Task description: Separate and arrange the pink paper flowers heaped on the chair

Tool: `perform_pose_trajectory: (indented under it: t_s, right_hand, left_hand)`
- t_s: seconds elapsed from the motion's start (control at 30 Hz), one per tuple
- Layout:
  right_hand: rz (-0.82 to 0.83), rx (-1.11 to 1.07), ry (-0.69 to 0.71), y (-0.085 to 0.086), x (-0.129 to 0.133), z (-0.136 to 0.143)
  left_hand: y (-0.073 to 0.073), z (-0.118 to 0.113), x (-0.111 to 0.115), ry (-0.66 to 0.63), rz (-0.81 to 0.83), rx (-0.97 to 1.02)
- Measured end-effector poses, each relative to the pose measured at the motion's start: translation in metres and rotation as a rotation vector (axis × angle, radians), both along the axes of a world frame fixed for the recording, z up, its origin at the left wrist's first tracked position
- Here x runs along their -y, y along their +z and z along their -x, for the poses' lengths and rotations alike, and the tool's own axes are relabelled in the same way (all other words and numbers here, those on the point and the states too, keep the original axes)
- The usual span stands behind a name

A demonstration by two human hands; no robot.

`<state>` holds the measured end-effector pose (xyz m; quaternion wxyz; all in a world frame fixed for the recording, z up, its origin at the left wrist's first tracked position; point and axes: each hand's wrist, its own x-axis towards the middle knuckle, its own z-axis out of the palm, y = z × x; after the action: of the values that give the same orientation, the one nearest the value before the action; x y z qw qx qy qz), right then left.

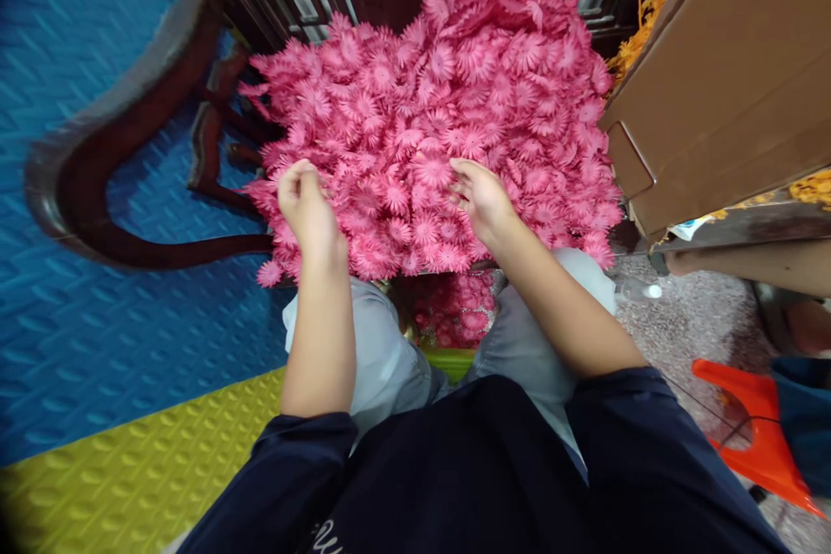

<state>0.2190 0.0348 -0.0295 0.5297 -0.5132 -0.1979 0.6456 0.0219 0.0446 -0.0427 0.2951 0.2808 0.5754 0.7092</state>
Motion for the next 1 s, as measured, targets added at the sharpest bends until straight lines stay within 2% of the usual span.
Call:
perform_pose_trajectory:
  t_s: [0.07, 0.13, 0.27, 0.33, 0.53, 0.8, 1.0]
  right_hand:
    - [0.031, -0.01, -0.003, 0.001, 0.003, 0.005]
    - [0.051, -0.032, 0.015, 0.001, 0.004, 0.009]
    - [0.012, -0.046, 0.091, -0.001, 0.007, 0.013]
    - [-0.028, -0.04, 0.163, -0.001, 0.008, 0.013]
    - [-0.091, -0.021, 0.297, -0.003, 0.012, 0.014]
    - [-0.067, -0.052, 0.321, -0.001, 0.01, 0.013]
    - [-0.005, -0.087, 0.313, 0.003, 0.009, 0.014]
  left_hand:
    - [-0.003, -0.01, 0.003, -0.021, 0.002, 0.012]
    - [-0.004, -0.022, 0.009, -0.113, -0.042, -0.059]
    - [-0.005, -0.045, 0.021, -0.567, -0.049, -0.228]
    - [-0.006, -0.051, 0.025, -0.651, -0.01, -0.244]
    - [-0.008, -0.051, 0.026, -0.569, 0.004, -0.309]
    - [-0.007, -0.046, 0.024, -0.606, -0.003, -0.362]
    - [-0.005, -0.05, 0.025, -0.588, 0.043, -0.361]
